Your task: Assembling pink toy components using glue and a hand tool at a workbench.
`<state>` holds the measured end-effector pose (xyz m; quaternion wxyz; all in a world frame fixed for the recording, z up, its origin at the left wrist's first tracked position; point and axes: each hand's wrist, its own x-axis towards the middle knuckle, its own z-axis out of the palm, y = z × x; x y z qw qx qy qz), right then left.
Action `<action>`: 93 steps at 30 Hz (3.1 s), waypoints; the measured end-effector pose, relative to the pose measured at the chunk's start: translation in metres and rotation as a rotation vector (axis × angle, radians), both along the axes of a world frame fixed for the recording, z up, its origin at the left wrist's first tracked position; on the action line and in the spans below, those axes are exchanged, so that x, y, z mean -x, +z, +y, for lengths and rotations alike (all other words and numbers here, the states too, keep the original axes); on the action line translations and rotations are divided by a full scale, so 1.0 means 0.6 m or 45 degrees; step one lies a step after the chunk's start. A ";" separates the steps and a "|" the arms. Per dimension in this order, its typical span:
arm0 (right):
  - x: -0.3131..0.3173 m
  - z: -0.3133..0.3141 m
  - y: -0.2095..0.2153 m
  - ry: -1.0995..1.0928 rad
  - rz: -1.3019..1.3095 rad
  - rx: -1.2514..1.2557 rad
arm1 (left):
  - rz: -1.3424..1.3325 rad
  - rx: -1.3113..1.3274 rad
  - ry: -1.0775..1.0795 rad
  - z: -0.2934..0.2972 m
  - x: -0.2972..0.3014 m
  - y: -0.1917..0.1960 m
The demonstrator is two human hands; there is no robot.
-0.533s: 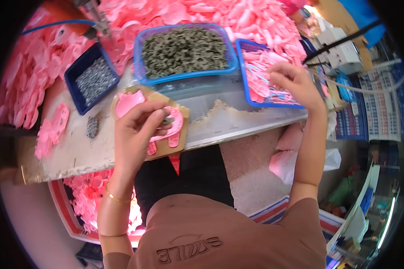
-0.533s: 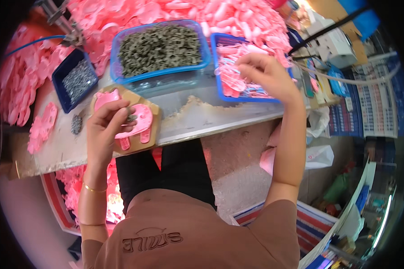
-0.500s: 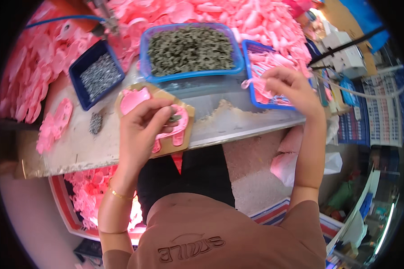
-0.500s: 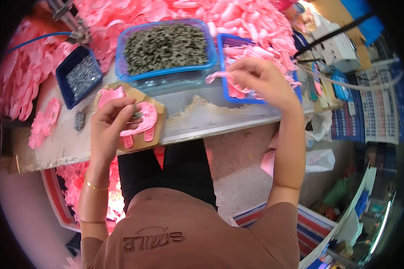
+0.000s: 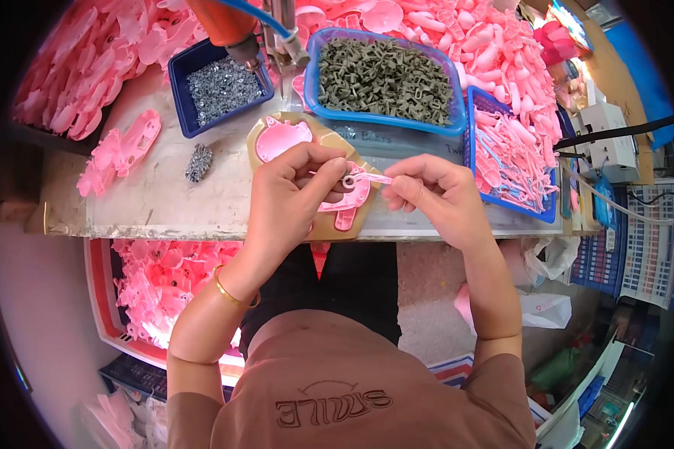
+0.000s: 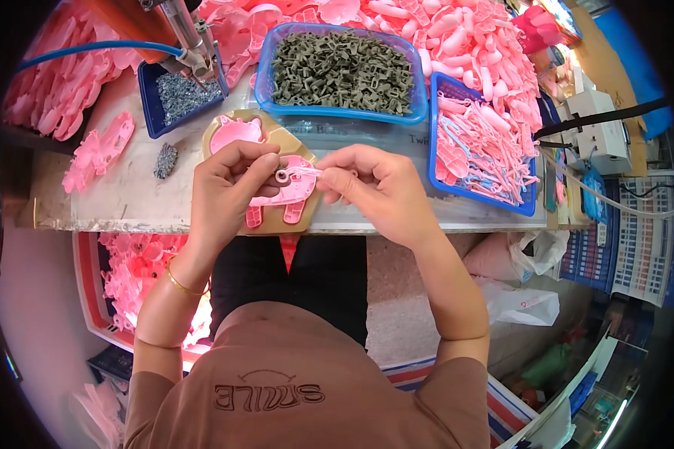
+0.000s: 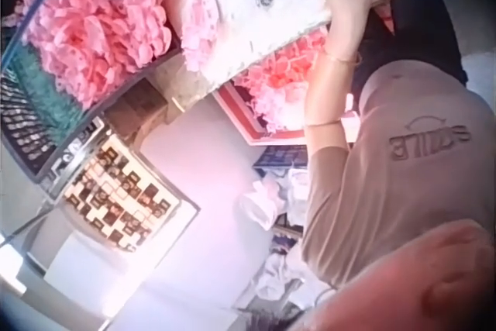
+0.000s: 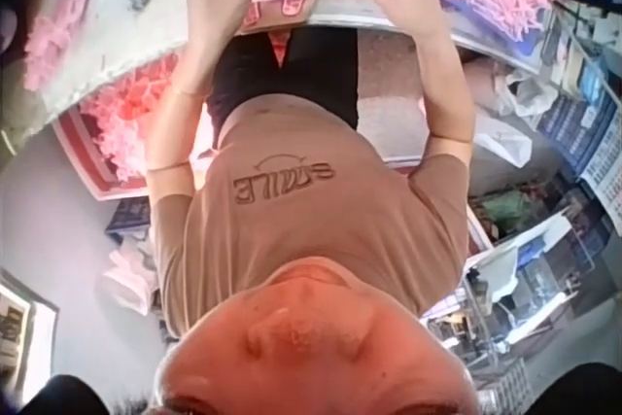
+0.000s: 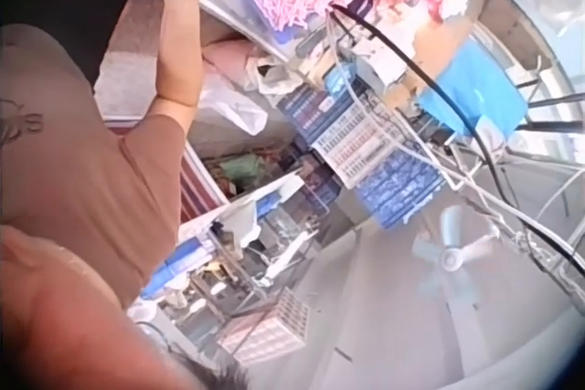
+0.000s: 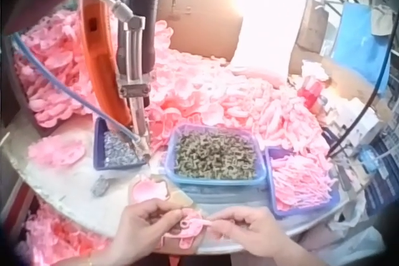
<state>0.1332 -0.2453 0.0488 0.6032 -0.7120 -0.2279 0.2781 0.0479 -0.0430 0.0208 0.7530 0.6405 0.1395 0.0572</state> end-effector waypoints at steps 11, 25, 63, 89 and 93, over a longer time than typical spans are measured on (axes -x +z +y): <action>0.044 0.020 -0.025 -0.290 -0.284 0.074 | -0.136 -0.033 0.173 -0.024 0.007 0.002; 0.017 0.053 -0.005 0.236 -0.709 0.065 | 0.010 0.099 -0.209 0.035 0.017 0.007; -0.006 0.143 -0.087 0.589 -1.677 0.362 | -0.538 -1.612 -0.139 0.091 0.072 -0.041; -0.003 0.084 -0.074 0.239 -1.463 0.595 | -0.424 -1.746 -0.256 0.077 0.074 -0.051; -0.009 0.100 -0.040 0.465 -1.309 0.663 | -0.426 -1.691 -0.267 0.075 0.076 -0.050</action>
